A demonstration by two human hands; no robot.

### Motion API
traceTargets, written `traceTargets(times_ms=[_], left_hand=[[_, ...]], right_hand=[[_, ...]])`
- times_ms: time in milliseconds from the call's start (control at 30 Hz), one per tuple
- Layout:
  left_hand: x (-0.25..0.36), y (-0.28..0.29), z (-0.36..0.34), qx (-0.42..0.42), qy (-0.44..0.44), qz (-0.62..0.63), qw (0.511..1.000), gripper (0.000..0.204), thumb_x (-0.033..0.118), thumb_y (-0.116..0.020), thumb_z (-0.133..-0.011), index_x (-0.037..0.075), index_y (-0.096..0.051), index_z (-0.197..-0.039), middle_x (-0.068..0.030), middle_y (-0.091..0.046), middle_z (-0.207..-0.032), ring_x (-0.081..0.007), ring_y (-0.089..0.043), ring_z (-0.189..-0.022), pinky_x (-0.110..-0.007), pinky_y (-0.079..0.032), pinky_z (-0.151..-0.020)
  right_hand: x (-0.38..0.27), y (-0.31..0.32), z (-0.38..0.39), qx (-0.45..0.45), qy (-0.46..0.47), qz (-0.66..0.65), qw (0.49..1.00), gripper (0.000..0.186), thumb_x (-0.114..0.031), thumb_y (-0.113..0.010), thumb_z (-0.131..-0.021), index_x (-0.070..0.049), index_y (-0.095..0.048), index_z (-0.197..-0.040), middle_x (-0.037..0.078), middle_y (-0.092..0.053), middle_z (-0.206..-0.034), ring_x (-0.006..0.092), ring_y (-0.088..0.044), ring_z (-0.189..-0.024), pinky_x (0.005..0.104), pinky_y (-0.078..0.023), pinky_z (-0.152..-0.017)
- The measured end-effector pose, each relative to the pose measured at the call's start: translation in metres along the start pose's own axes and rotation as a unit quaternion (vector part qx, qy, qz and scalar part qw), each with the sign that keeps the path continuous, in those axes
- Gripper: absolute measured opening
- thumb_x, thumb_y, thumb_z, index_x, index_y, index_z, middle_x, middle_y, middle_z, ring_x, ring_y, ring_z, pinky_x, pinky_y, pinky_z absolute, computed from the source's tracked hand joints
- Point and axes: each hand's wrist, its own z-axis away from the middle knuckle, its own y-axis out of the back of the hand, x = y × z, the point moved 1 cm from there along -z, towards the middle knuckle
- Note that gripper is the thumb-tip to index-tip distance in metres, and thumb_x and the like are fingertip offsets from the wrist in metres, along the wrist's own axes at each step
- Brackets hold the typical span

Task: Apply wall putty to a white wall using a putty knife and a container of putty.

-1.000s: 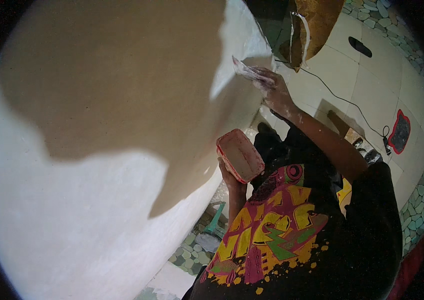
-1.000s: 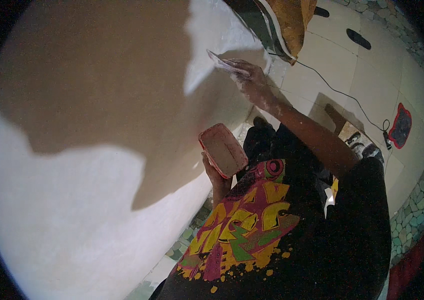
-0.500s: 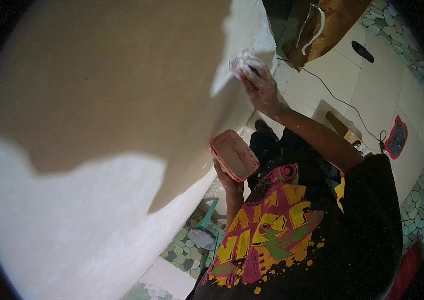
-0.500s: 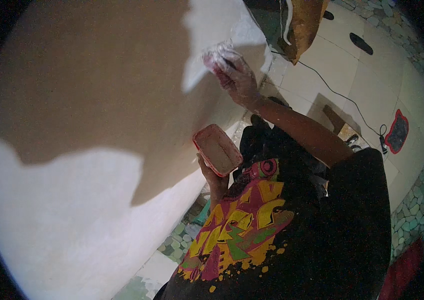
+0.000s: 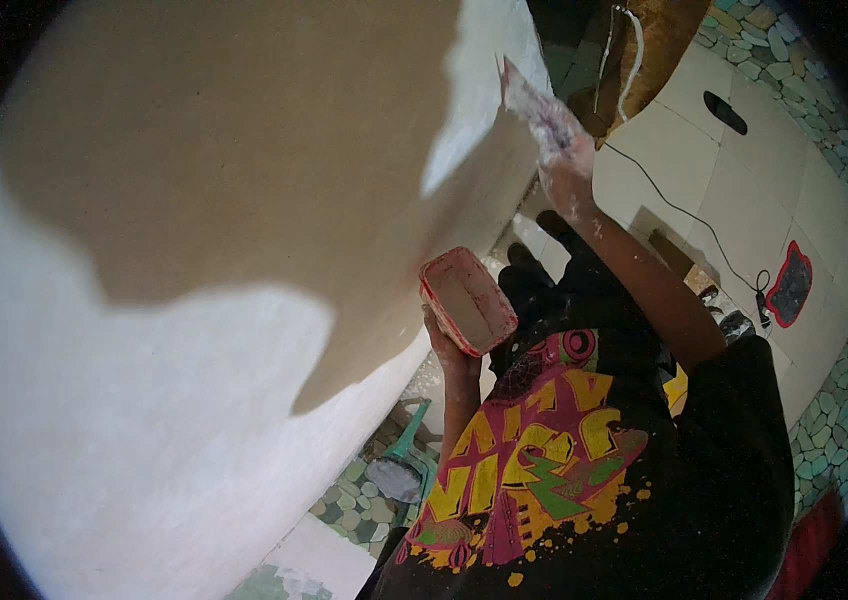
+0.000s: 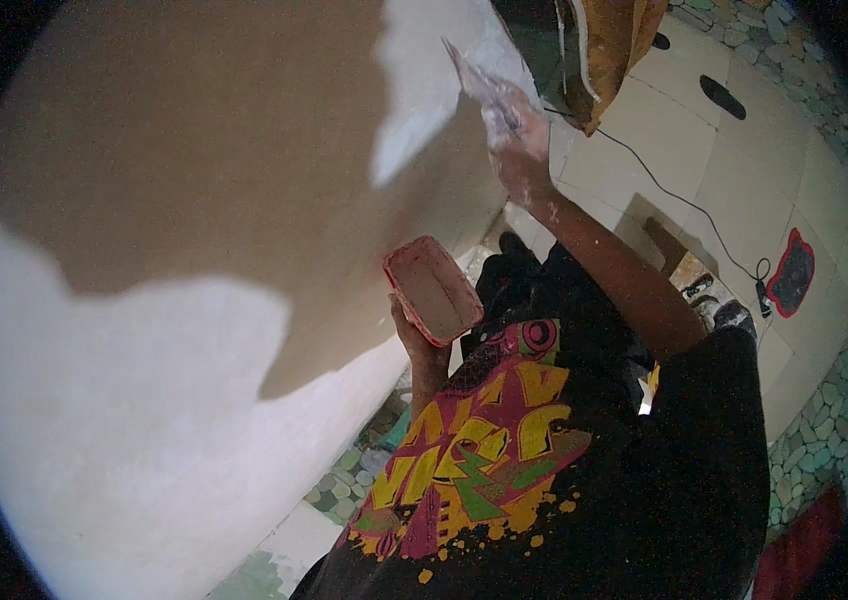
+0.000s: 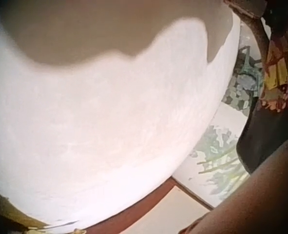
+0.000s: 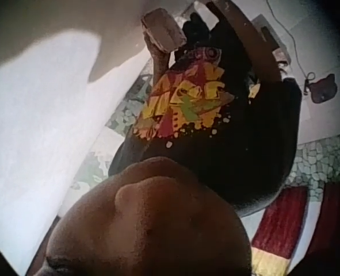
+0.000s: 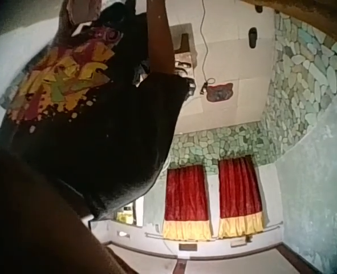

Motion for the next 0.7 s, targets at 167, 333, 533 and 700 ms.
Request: traceTargets(times_ms=[167, 333, 533, 700], left_hand=[[-0.007, 0.015, 0.001, 0.009, -0.011, -0.001, 1.0, 0.065, 0.058, -0.037, -0.099, 0.011, -0.037, -0.145, -0.0122, -0.047, -0.14, -0.0308, -0.049, -0.125, -0.048, -0.043, -0.104], [-0.008, 0.005, -0.001, 0.011, 0.015, 0.035, 0.999, 0.066, 0.057, -0.037, -0.099, 0.012, -0.035, -0.146, -0.0127, -0.046, -0.141, -0.0317, -0.049, -0.125, -0.048, -0.044, -0.103], [0.005, -0.017, -0.004, -0.012, 0.004, -0.007, 1.0, 0.065, 0.056, -0.036, -0.099, 0.01, -0.035, -0.145, -0.0136, -0.046, -0.141, -0.0313, -0.05, -0.125, -0.048, -0.043, -0.104], [0.014, -0.025, -0.002, -0.023, -0.009, -0.001, 1.0, 0.065, 0.056, -0.035, -0.1, 0.01, -0.035, -0.145, -0.0141, -0.047, -0.14, -0.0313, -0.05, -0.125, -0.048, -0.044, -0.103]], right_hand=[[-0.026, -0.028, -0.017, -0.018, 0.081, 0.196, 0.977, 0.039, -0.002, -0.051, -0.089, 0.005, -0.057, -0.127, 0.017, -0.059, -0.13, 0.0225, -0.054, -0.121, 0.0326, -0.038, -0.105], [-0.024, -0.052, 0.022, -0.076, 0.139, 0.264, 0.951, 0.033, 0.005, -0.052, -0.085, 0.006, -0.062, -0.117, 0.019, -0.064, -0.121, 0.0283, -0.061, -0.113, 0.0356, -0.047, -0.098], [-0.026, -0.035, 0.012, -0.199, 0.2, 0.262, 0.923, 0.033, 0.007, -0.054, -0.083, 0.006, -0.062, -0.115, 0.019, -0.064, -0.121, 0.0312, -0.061, -0.115, 0.0374, -0.05, -0.096], [-0.037, -0.033, -0.018, -0.084, 0.154, 0.157, 0.972, 0.037, 0.001, -0.059, -0.087, 0.002, -0.06, -0.124, 0.018, -0.064, -0.119, 0.0312, -0.061, -0.115, 0.0376, -0.049, -0.096]])
